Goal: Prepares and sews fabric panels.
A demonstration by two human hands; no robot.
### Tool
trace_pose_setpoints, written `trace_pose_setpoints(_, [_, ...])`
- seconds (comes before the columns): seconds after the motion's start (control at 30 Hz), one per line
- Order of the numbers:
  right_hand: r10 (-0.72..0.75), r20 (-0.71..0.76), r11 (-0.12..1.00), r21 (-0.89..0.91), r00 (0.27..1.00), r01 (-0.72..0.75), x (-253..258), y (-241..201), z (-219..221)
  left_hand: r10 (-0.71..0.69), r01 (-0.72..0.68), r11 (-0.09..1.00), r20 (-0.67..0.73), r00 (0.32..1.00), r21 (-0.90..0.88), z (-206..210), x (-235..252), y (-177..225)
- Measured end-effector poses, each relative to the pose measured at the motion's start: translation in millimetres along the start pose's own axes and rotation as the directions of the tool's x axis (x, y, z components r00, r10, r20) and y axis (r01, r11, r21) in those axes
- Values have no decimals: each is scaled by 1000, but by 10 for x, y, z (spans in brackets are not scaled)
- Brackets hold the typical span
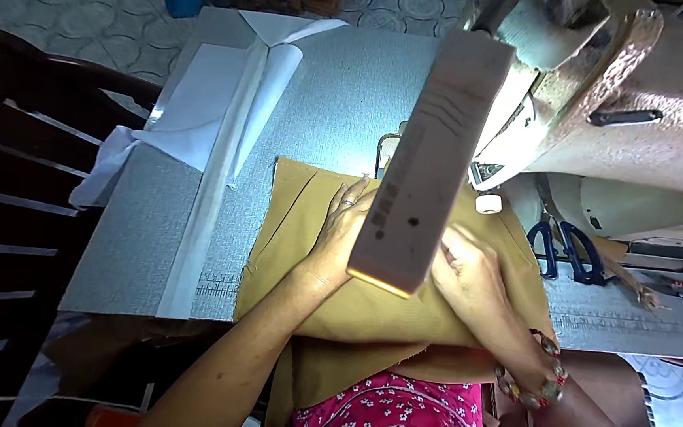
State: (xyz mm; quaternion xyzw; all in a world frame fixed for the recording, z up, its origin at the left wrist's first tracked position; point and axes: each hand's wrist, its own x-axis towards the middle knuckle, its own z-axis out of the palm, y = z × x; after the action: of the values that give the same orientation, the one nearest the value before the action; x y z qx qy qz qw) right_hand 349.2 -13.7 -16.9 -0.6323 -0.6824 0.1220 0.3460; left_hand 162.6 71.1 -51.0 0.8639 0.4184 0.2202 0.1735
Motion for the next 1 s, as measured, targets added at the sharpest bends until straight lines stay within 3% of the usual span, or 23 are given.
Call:
trace_pose_setpoints(0.07, [-108,-4,977,-183,994,106,26,206,49,-3,3,1000,10,1000,7,14,-16,-31])
trace_pose_setpoints(0.13, [-112,86,957,-258,990,131,-76,353,108,3,-3,1000,10,1000,11,20,-43,-26])
trace_pose_setpoints(0.5, [-77,36,925,-371,996,85,-826,257,-16,34,-34,999,-16,999,6,157,-496,443])
trace_pose_setpoints(0.6, [-77,32,928,-362,997,83,-755,165,-88,46,-45,999,-27,999,22,183,-505,451])
trace_pose_setpoints(0.73, [-179,13,970,-164,984,179,-576,17,-35,50,-49,999,-29,998,20,209,-515,442])
trace_pose_setpoints(0.83, [-226,25,931,-289,974,224,-473,-43,76,47,-47,999,-28,998,6,217,-513,428])
trace_pose_setpoints(0.9, [-190,19,891,-417,982,181,-420,-14,121,43,-43,999,-21,999,-1,212,-502,429])
trace_pose_setpoints(1.0, [-131,-6,888,-446,991,114,-364,45,143,41,-40,999,-20,999,15,213,-476,438])
